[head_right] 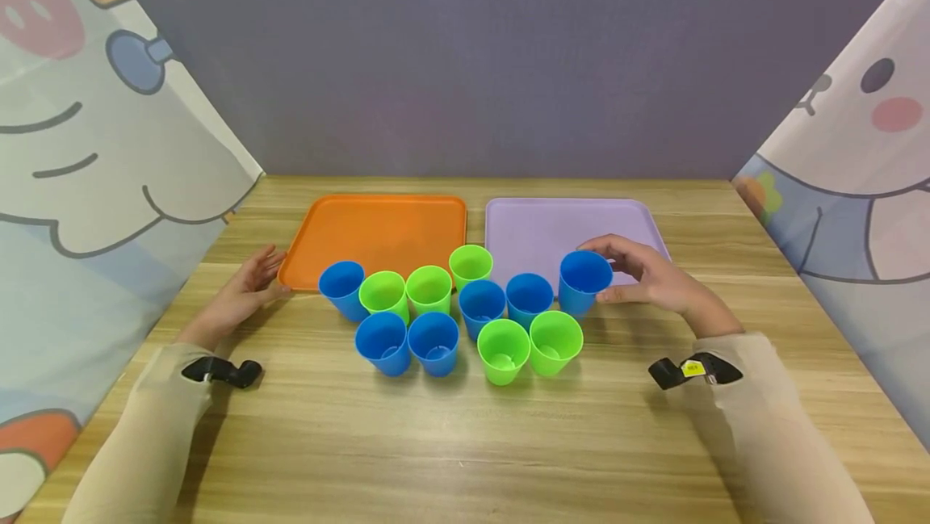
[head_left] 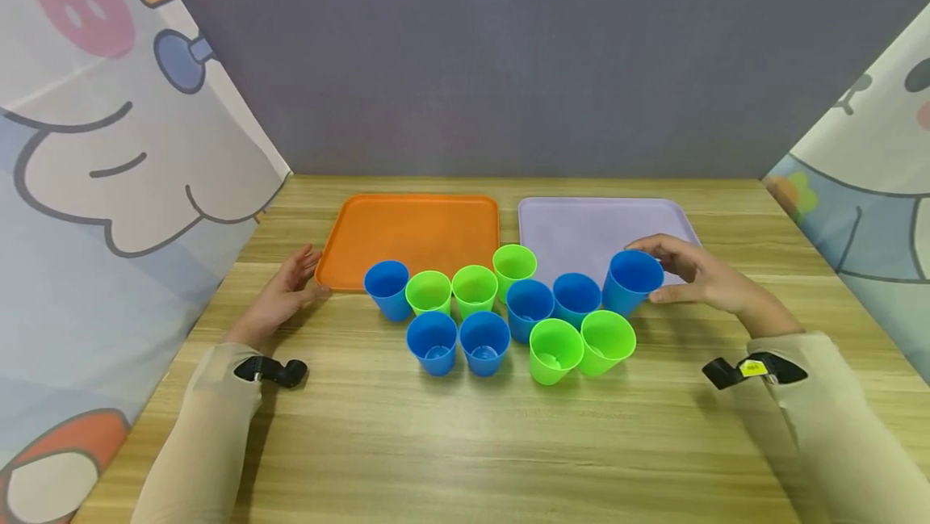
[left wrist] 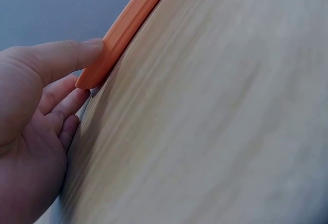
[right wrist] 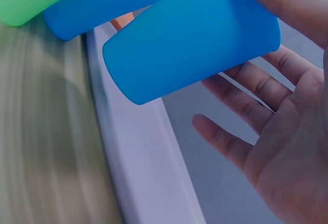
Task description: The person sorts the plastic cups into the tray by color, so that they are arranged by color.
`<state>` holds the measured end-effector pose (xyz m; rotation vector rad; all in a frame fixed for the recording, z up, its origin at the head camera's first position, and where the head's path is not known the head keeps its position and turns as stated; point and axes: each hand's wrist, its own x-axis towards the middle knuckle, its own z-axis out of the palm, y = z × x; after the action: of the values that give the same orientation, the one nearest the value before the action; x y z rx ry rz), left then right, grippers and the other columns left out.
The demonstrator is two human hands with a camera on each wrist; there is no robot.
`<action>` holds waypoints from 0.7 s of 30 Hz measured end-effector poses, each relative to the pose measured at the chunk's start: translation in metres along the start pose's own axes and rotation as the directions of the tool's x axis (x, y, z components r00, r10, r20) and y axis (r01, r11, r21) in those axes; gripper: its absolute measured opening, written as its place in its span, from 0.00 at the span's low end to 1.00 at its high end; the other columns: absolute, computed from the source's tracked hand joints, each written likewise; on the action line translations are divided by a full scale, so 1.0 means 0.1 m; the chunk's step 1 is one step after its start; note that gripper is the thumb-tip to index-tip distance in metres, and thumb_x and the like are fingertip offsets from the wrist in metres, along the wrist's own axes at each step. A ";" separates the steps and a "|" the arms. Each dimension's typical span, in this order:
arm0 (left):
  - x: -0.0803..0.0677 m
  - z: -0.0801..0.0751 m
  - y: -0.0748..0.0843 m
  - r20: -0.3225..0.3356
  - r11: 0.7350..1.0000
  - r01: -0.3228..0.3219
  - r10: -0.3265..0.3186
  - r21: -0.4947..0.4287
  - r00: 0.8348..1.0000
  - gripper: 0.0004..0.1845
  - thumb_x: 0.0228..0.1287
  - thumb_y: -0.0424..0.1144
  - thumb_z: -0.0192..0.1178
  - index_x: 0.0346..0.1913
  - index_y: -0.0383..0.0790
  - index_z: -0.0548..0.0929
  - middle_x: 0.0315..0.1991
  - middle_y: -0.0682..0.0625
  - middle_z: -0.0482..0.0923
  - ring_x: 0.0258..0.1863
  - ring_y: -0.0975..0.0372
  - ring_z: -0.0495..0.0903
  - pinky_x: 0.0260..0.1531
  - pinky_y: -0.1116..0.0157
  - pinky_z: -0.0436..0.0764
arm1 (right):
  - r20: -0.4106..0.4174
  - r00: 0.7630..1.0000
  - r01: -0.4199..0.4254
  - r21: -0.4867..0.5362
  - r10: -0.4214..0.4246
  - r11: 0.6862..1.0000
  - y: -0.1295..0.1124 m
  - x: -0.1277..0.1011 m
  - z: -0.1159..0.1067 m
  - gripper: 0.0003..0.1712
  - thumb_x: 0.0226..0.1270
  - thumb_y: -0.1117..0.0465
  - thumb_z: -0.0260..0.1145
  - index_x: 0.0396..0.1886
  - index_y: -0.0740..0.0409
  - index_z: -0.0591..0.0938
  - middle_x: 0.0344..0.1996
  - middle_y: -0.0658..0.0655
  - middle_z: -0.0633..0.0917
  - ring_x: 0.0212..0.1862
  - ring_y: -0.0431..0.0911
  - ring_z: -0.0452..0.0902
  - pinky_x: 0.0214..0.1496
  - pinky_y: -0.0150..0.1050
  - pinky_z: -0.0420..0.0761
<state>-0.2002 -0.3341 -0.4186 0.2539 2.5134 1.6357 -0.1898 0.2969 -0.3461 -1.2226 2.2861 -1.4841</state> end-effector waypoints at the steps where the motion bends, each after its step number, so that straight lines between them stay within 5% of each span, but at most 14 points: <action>1: 0.00 0.00 0.00 0.000 1.000 0.000 0.000 -0.002 1.000 0.48 0.70 0.25 0.58 0.78 0.32 0.35 0.76 0.29 0.45 0.74 0.38 0.49 0.71 0.45 0.53 | 0.000 1.000 0.011 0.002 -0.011 1.000 -0.01 0.02 -0.01 0.34 0.54 0.85 0.63 0.63 0.73 0.68 0.57 0.51 0.78 0.55 0.42 0.76 0.59 0.28 0.71; 8: 0.01 -0.01 0.00 0.005 1.000 -0.012 0.012 0.000 1.000 0.48 0.69 0.25 0.58 0.78 0.31 0.34 0.76 0.29 0.44 0.74 0.37 0.49 0.70 0.41 0.51 | -0.008 0.998 0.067 0.045 -0.067 0.997 -0.04 0.17 -0.06 0.34 0.52 0.88 0.62 0.62 0.77 0.68 0.57 0.53 0.79 0.55 0.42 0.77 0.59 0.29 0.73; 21: 0.01 0.00 0.00 0.001 1.000 -0.012 0.012 0.014 1.000 0.48 0.69 0.26 0.59 0.78 0.31 0.36 0.76 0.28 0.45 0.73 0.36 0.49 0.70 0.43 0.53 | -0.014 0.999 0.029 0.052 -0.029 0.998 -0.09 0.50 -0.14 0.33 0.55 0.86 0.62 0.62 0.76 0.68 0.53 0.53 0.82 0.52 0.43 0.79 0.55 0.30 0.78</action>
<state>-0.2011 -0.3337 -0.4185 0.2722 2.5279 1.6229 -0.2249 0.2702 -0.3178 -1.2404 2.2319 -1.5567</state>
